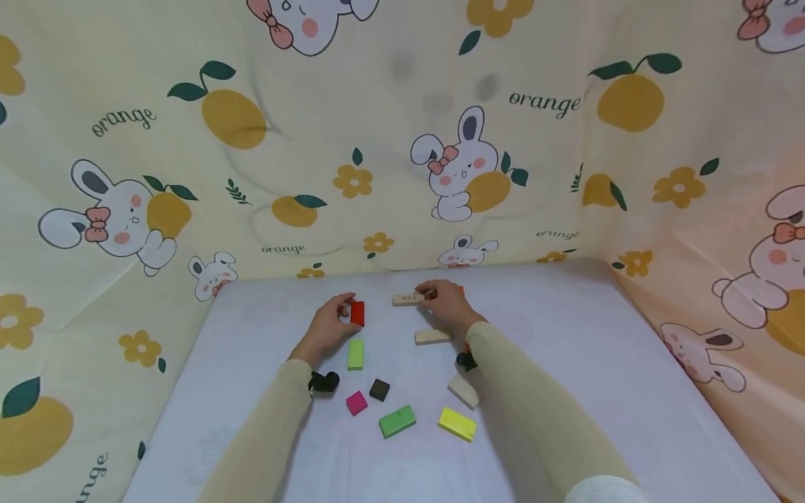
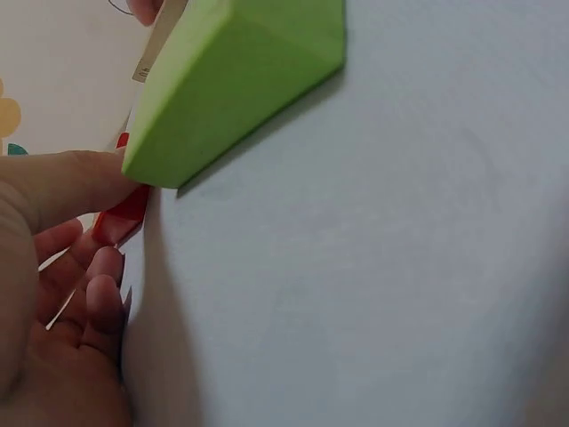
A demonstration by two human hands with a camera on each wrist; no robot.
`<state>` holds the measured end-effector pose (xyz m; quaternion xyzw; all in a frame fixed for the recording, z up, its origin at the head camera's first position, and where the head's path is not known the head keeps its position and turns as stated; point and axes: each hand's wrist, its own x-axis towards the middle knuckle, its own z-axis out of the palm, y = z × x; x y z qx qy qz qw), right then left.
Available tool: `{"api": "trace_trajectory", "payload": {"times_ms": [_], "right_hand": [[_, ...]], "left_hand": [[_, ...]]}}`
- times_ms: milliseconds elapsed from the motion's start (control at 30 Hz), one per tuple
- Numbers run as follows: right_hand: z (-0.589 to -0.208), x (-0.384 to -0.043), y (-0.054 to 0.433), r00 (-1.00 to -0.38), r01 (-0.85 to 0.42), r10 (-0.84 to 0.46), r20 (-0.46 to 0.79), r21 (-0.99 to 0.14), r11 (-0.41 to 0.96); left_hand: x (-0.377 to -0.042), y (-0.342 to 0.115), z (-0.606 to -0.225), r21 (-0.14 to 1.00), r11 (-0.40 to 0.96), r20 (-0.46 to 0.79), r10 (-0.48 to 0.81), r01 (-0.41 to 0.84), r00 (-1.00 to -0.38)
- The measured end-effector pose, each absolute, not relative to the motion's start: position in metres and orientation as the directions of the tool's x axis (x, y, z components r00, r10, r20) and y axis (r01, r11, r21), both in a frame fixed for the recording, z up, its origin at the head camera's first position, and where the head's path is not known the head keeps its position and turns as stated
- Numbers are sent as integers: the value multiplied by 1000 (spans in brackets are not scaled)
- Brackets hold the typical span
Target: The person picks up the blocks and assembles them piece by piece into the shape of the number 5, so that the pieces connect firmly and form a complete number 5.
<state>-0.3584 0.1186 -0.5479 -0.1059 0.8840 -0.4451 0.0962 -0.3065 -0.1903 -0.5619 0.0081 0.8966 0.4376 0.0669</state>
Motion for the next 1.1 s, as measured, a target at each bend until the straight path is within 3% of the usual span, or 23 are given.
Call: {"api": "trace_trajectory", "payload": {"times_ms": [333, 1100], "right_hand": [[-549, -357, 116, -960, -109, -270, -74, -791, 603], [-551, -358, 119, -961, -140, -272, -37, -786, 602]], "left_hand": [[-309, -196, -554, 729, 683, -90, 155, 41, -984], [-327, -169, -538, 754, 652, -82, 221, 84, -972]]}}
